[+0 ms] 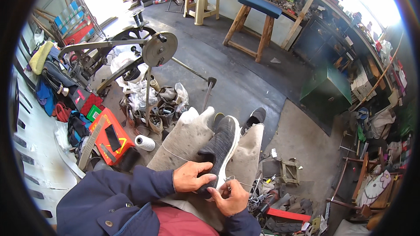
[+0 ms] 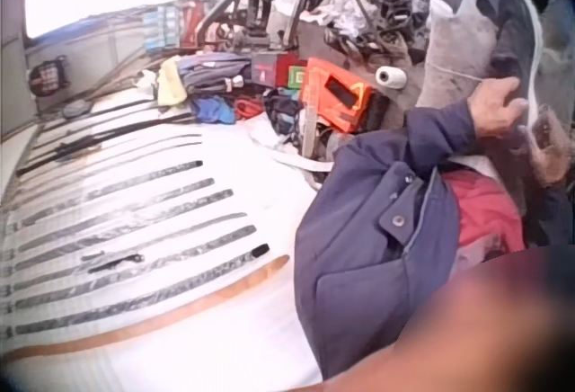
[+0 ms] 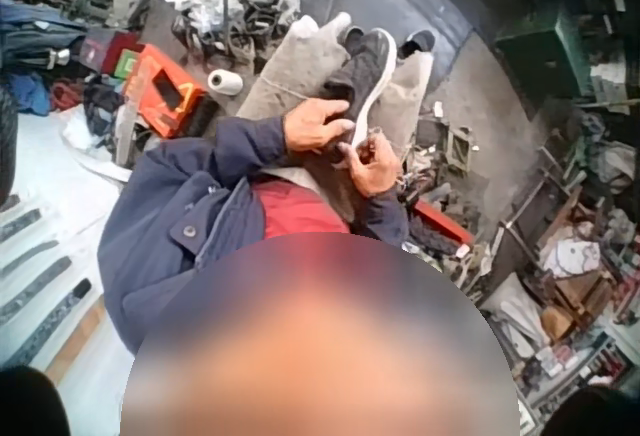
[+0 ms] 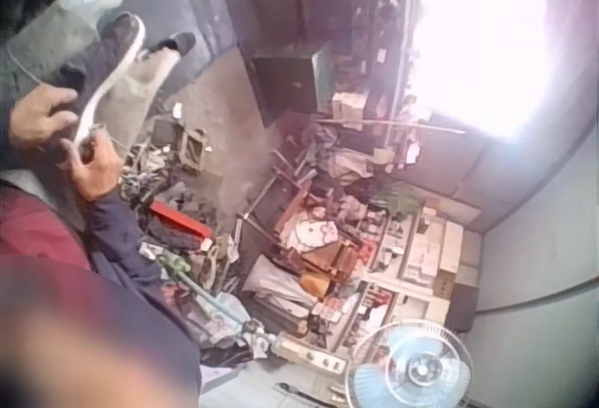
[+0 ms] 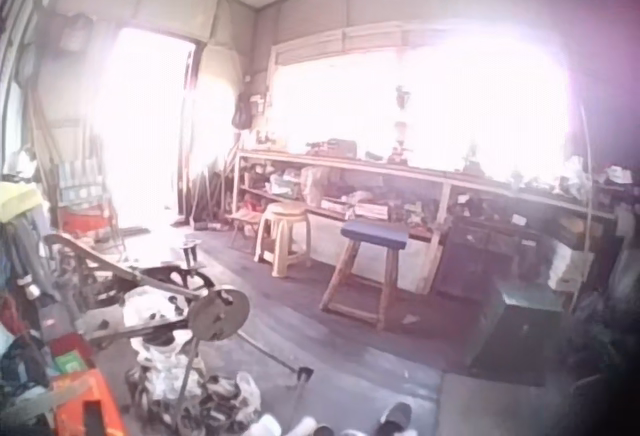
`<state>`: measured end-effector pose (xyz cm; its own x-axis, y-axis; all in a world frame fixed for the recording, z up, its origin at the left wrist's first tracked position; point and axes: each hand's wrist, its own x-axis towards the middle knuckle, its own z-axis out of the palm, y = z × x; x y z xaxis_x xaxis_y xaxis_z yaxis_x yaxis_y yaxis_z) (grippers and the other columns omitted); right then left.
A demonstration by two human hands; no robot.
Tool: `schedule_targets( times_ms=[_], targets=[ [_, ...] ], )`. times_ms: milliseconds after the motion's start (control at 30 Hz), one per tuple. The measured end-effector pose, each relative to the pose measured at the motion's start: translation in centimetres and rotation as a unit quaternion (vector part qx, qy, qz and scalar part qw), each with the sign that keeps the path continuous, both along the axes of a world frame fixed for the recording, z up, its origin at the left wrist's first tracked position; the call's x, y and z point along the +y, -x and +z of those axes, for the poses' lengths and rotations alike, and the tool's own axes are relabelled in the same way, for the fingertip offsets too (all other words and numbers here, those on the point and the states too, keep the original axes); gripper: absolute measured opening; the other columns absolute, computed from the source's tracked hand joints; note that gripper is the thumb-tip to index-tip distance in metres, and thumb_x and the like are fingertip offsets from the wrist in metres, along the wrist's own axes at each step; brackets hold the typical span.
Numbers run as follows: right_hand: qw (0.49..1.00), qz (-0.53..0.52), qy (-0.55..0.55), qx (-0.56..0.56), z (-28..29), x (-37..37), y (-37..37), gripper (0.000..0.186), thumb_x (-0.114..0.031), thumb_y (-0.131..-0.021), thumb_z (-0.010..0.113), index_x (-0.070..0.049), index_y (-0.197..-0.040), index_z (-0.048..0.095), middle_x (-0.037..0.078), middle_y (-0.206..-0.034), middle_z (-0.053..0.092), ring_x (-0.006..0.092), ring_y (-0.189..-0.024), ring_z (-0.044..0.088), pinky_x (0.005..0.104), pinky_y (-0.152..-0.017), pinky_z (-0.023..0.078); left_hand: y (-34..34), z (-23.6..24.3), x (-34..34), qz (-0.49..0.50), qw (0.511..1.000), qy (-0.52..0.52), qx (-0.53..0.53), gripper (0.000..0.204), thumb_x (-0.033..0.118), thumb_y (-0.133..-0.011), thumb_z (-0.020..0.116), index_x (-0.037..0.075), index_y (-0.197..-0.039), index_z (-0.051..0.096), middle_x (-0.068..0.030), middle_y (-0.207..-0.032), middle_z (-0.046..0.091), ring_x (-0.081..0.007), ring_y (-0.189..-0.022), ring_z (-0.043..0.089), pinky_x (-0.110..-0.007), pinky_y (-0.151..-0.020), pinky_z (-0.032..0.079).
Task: The person cuts a thread with shears and then sews a shoe using a needle and thread. They repeatedly insert the needle through the shoe's sole and pull the thread to secure the stitching.
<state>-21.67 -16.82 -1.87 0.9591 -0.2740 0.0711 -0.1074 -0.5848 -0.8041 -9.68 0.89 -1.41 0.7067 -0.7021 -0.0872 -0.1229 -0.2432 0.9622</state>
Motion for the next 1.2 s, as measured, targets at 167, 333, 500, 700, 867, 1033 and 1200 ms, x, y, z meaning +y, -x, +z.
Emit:
schedule_targets(
  times_ms=[167,333,500,700,867,1033,1200],
  targets=[
    [1.000,-0.004,0.019,-0.009,-0.1,0.4,-0.7,0.041,-0.020,-0.074,0.095,-0.006,-0.083,0.058,0.001,-0.060,0.055,0.0092,-0.050,0.050,0.0264,-0.048,0.040,-0.9,1.4,2.3,-0.033,0.947,-0.172,-0.269,0.045,0.041,-0.094,0.073,0.007,-0.068,0.062,-0.0168,-0.062,0.063,-0.0400,-0.059,0.066,-0.050,-0.055,0.050],
    [0.999,-0.029,0.001,0.036,-0.4,0.4,-0.1,0.045,-0.027,-0.075,0.094,-0.007,-0.093,0.058,0.004,-0.065,0.058,0.0183,-0.052,0.057,0.0324,-0.051,0.046,-4.0,2.3,6.0,0.094,0.963,-0.125,-0.221,0.036,0.026,-0.094,0.075,0.003,-0.070,0.061,-0.0141,-0.058,0.058,-0.0257,-0.049,0.057,-0.042,-0.051,0.047],
    [0.998,-0.046,-0.012,0.034,-0.5,0.4,-0.1,0.050,-0.032,-0.075,0.095,-0.006,-0.096,0.058,0.004,-0.068,0.059,0.0177,-0.054,0.057,0.0316,-0.054,0.049,-4.6,2.5,6.8,0.243,0.959,0.140,0.046,0.032,0.019,-0.100,0.066,-0.003,-0.075,0.065,-0.0122,-0.077,0.072,-0.0148,-0.069,0.064,-0.032,-0.061,0.050],
    [0.981,-0.023,-0.178,0.070,1.3,-0.6,0.2,0.033,-0.015,-0.089,0.084,0.000,-0.101,0.057,0.002,-0.074,0.065,0.0070,-0.067,0.064,0.0263,-0.059,0.051,-0.7,3.3,3.5,-0.030,0.987,0.140,0.068,0.016,0.014,-0.097,0.070,-0.001,-0.099,0.074,-0.0113,-0.088,0.073,-0.0216,-0.073,0.070,-0.035,-0.064,0.053],
    [0.970,0.103,-0.218,0.034,2.8,-0.7,1.6,0.025,0.000,-0.098,0.066,0.006,-0.122,0.062,0.014,-0.102,0.074,0.0147,-0.089,0.074,0.0294,-0.078,0.057,1.2,1.1,0.1,-0.035,0.973,0.018,-0.226,0.028,0.001,-0.081,0.082,0.009,-0.107,0.079,-0.0092,-0.084,0.065,-0.0246,-0.068,0.068,-0.034,-0.061,0.055],
    [0.932,-0.008,-0.281,0.229,3.5,-0.5,2.0,0.033,0.005,-0.098,0.061,0.003,-0.131,0.059,0.009,-0.085,0.071,0.0109,-0.066,0.067,0.0264,-0.062,0.053,1.2,-0.1,0.2,-0.007,0.979,0.035,-0.200,0.018,-0.002,-0.085,0.078,0.006,-0.101,0.078,-0.0092,-0.082,0.065,-0.0243,-0.067,0.067,-0.034,-0.061,0.054],
    [0.989,0.026,-0.116,0.089,1.9,-1.3,0.9,0.023,0.001,-0.096,0.066,0.003,-0.119,0.063,0.007,-0.082,0.071,0.0098,-0.061,0.062,0.0267,-0.059,0.050,1.1,0.0,-0.4,0.035,0.987,0.055,-0.150,0.009,-0.002,-0.091,0.073,0.002,-0.100,0.074,-0.0116,-0.082,0.067,-0.0222,-0.066,0.067,-0.031,-0.066,0.054]
  ],
)
